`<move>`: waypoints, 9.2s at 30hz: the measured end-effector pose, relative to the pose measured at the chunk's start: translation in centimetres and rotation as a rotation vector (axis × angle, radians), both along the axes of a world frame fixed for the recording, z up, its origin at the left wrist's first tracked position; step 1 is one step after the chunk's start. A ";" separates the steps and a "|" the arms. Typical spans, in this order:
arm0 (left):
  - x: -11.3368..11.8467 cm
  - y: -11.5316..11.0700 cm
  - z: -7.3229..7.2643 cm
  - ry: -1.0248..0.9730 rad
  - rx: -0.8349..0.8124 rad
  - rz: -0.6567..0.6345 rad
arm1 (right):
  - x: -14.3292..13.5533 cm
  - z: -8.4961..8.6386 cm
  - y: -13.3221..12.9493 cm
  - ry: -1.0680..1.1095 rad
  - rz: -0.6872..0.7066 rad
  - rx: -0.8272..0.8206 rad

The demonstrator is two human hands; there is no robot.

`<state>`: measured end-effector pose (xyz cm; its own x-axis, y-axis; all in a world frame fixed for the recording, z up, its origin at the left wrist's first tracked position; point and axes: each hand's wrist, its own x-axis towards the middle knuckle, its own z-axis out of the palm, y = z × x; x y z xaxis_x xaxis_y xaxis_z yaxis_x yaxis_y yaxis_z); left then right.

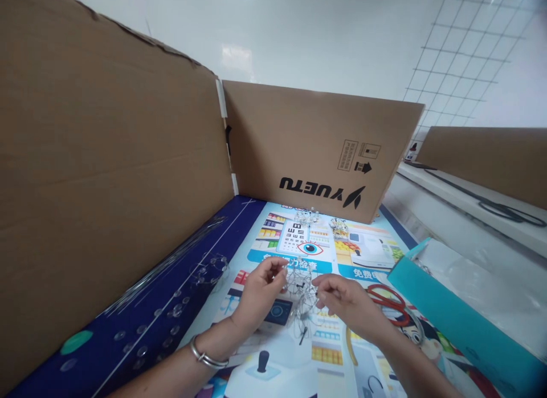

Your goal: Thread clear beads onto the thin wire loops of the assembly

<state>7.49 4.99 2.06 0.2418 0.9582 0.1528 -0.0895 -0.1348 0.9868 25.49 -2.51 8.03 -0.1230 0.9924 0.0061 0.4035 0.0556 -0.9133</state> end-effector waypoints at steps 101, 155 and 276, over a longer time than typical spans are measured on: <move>-1.8 1.6 2.2 1.155 0.683 -0.186 | -1.2 -0.2 -0.7 -0.416 0.231 0.179; -1.7 2.3 0.8 0.738 0.605 -0.316 | -1.0 -0.2 -0.7 -0.429 0.256 0.153; -1.0 0.2 3.4 0.605 0.354 -0.351 | -6.0 -2.6 -3.5 -0.705 -0.001 0.315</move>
<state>6.48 5.23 5.42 0.6602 0.7292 0.1802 0.3542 -0.5138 0.7814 19.51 -6.02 5.38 -0.2022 0.9568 0.2089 0.8840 0.2701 -0.3816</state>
